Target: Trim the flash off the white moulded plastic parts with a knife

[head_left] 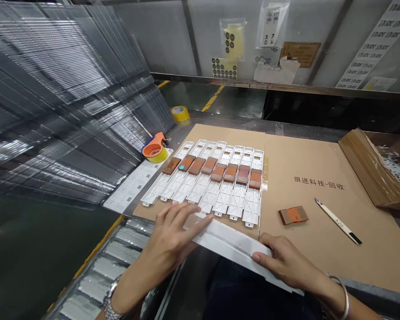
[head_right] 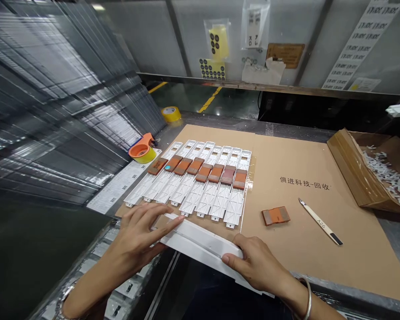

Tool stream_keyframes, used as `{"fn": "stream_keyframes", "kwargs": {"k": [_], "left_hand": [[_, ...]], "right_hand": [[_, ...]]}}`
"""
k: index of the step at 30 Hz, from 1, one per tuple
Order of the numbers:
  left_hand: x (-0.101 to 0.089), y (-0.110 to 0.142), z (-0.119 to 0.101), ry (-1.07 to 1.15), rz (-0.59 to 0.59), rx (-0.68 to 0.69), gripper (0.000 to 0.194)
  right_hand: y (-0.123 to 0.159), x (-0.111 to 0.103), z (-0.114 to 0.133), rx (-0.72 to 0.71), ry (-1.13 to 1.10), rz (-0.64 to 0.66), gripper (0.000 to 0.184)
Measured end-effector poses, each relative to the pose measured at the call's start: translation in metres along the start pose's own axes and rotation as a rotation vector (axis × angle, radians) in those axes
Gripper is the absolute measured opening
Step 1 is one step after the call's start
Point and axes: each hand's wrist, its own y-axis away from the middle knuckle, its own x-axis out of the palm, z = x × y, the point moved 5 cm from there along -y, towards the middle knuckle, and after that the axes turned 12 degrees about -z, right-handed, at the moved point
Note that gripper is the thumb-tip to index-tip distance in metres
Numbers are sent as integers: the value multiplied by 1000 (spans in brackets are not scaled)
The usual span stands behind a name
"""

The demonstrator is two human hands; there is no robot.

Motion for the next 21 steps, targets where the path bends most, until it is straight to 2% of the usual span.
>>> {"fn": "stream_keyframes", "kwargs": {"k": [4,8,10,14,21], "left_hand": [[0,-1,0,2,29,13,52],[2,0,1,0,52,22,50],[3,0,1,4,67,23,51],[4,0,1,-6,68,38,52],[4,6,0,-23,108,50,53]], "right_hand": [[3,-1,-3,20,-179,126,15],[6,-2,-7,31,-266,191,22],[4,-1,-8,11,-167,125,23],[1,3,-7,-25,13,-46,39],[1,10,-11,-4,-68,-99,41]]}}
